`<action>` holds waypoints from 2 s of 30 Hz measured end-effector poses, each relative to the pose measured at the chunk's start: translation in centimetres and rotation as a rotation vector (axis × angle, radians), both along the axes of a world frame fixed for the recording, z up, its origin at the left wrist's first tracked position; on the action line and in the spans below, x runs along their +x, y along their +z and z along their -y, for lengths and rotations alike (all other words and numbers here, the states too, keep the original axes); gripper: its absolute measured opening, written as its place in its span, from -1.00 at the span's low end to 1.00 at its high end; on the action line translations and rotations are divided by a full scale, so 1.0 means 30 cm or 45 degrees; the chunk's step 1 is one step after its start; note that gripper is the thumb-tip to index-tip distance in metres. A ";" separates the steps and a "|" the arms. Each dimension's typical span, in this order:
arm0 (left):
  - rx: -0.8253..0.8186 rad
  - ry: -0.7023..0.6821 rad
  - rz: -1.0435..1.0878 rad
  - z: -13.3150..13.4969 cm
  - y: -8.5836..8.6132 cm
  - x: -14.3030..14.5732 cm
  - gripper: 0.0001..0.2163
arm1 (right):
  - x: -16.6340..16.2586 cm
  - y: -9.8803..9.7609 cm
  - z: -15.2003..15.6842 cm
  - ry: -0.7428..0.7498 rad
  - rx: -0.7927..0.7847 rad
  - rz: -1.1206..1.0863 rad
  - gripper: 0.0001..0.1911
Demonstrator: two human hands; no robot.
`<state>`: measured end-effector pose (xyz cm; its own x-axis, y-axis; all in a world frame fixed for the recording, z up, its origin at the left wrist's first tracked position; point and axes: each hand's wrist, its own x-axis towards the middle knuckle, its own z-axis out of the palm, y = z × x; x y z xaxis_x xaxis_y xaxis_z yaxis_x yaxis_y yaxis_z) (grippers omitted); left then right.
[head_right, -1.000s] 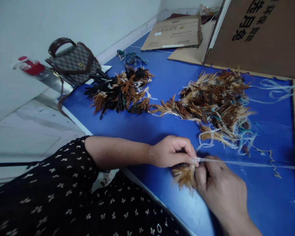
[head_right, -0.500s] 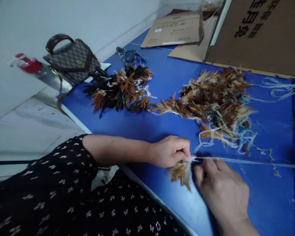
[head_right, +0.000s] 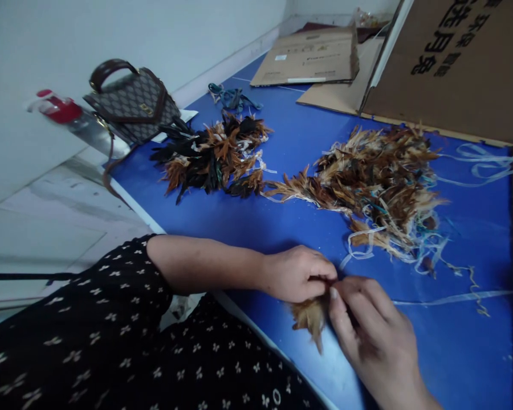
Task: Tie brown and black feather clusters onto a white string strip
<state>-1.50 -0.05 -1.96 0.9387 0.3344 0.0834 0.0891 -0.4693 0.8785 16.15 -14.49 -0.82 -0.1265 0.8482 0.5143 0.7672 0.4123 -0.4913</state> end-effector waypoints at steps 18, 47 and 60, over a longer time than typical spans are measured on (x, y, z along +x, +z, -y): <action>-0.993 0.306 0.115 -0.014 -0.073 0.013 -0.78 | 0.080 0.035 0.036 -0.060 -0.009 0.006 -0.99; 0.181 0.069 0.304 0.025 -0.021 -0.021 -0.87 | 0.025 0.032 0.000 -0.482 -0.610 -0.801 -0.52; 0.299 -0.037 0.276 -0.002 -0.001 -0.031 -0.76 | 0.115 0.011 0.003 -0.256 -0.528 -0.505 -0.76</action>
<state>-2.42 0.02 -2.00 0.8994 0.2560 0.3544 -0.1046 -0.6611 0.7430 19.61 -14.59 -0.50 0.1910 0.9753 0.1106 0.5358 -0.0091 -0.8443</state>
